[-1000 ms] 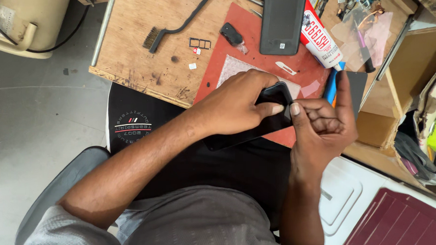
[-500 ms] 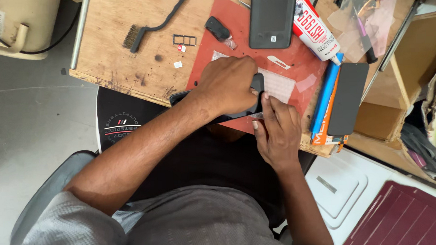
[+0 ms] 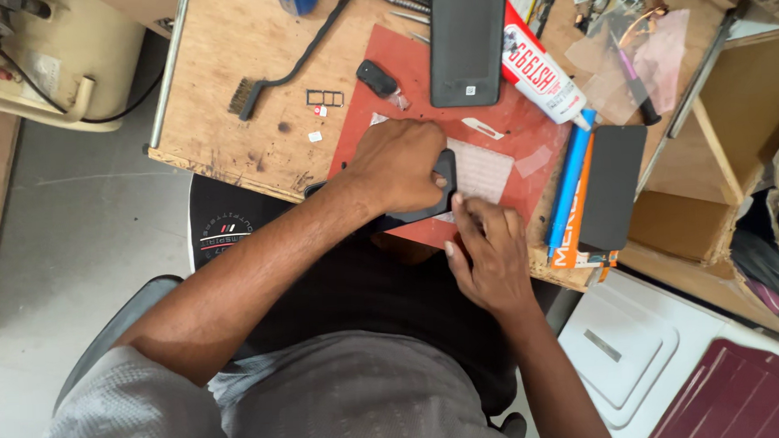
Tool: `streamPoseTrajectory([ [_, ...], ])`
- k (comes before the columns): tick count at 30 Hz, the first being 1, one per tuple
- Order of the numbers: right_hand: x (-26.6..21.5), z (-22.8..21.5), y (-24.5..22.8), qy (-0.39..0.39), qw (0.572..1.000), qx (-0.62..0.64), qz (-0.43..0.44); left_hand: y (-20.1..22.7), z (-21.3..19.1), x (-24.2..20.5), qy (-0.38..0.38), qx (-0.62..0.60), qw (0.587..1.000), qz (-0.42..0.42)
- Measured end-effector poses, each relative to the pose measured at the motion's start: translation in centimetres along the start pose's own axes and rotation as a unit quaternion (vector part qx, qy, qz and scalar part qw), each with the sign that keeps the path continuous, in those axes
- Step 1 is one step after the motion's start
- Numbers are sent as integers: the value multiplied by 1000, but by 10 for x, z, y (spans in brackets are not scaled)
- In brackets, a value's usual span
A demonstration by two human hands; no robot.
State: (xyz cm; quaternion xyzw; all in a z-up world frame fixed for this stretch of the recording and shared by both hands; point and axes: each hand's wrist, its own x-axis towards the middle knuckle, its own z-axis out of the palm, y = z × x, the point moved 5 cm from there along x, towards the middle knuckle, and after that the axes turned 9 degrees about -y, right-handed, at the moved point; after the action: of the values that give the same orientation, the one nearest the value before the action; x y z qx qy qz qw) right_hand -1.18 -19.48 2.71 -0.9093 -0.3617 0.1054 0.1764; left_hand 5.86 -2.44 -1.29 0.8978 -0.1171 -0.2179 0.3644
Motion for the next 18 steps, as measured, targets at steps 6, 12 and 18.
streamPoseTrajectory([
  [6, 28, 3, 8, 34, 999, 27, -3, -3, 4, -2, 18, 13, 999, 35],
  [12, 28, -7, -4, 53, 998, 26, 15, -3, 0, -1, -27, 1, 1000, -11],
  [18, -7, -9, -18, 28, 999, 19, 5, -2, 0, -3, -8, 3, 1000, 3],
])
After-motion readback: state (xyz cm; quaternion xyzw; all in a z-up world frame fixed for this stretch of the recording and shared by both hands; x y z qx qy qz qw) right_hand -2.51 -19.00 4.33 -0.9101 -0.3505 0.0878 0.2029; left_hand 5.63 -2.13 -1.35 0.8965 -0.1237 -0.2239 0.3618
